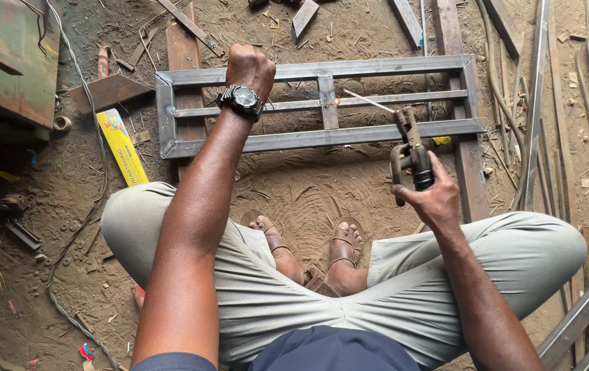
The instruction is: The person welds a rectangular metal frame using a handheld welding torch. They sit on the ground and systematically weld the joints and crossbars of the frame, producing bright sparks and smoke.
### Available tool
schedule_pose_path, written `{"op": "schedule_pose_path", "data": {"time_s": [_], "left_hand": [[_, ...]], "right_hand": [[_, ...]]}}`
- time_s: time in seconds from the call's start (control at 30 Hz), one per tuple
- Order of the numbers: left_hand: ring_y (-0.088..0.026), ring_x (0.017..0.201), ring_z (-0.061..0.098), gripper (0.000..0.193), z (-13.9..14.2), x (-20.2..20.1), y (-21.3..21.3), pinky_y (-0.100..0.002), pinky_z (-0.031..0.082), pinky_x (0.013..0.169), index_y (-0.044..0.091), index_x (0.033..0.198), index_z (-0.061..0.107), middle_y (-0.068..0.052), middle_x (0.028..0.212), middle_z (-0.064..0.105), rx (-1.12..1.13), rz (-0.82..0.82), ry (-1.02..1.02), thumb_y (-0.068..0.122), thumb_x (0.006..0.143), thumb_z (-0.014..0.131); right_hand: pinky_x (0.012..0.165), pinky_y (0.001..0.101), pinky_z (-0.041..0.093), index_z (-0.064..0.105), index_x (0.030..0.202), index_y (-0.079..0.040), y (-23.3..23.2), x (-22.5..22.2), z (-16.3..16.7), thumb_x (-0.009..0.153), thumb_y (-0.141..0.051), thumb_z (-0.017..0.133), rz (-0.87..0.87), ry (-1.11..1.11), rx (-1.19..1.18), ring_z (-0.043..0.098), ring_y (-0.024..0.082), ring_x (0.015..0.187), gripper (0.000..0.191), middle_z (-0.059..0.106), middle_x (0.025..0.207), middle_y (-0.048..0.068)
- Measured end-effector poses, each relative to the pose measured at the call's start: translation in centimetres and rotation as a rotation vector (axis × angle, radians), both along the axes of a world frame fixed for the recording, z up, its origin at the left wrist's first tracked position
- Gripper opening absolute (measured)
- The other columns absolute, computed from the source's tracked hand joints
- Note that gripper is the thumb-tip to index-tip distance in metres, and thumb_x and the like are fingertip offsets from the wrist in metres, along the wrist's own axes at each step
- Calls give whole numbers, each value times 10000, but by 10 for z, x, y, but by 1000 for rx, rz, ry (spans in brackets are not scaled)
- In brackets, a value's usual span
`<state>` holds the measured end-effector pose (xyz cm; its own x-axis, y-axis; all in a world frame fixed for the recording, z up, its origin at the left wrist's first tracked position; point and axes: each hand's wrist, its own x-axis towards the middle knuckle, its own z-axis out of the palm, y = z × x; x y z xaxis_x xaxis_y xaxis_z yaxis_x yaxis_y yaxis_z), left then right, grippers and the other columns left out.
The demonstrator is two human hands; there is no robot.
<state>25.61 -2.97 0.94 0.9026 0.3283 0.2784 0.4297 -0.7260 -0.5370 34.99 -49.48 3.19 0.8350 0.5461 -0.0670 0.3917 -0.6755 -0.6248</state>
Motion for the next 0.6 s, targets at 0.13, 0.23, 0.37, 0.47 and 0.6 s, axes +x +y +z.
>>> {"op": "schedule_pose_path", "data": {"time_s": [0.13,0.23,0.37,0.47,0.6], "left_hand": [[-83,527,522,306,-6,0,0,-302,462,552,206,619,677,36,514,576,-4,-9,9,369,864,763],[-81,521,527,317,-5,0,0,-302,456,542,199,617,681,34,511,572,2,-3,7,377,868,759],[-92,540,544,293,1,-2,-3,-313,457,569,217,633,689,31,529,574,2,-6,-5,355,880,765],[-100,553,555,266,4,-2,-4,-324,468,582,217,646,702,29,537,584,-25,-3,14,355,864,769],[-99,557,568,280,0,0,-3,-324,480,571,188,655,717,21,538,600,-48,13,46,389,843,769]], "right_hand": [[777,418,640,408,1551,20,2,-4,-5,650,-535,888,109,-125,-98,724,301,977,1162,697,1128,217],[825,443,626,412,1535,44,6,-6,-6,640,-531,905,139,-154,-79,706,322,1043,1172,680,1190,243],[918,458,595,410,1534,51,8,-7,-5,643,-514,902,157,-140,-57,671,343,1130,1164,646,1257,271],[946,458,580,409,1534,53,9,-8,-2,642,-493,901,159,-134,-82,658,350,1150,1156,638,1259,273],[933,449,581,420,1534,42,11,-12,4,624,-487,904,158,-116,-88,668,337,1123,1159,651,1227,256]]}}
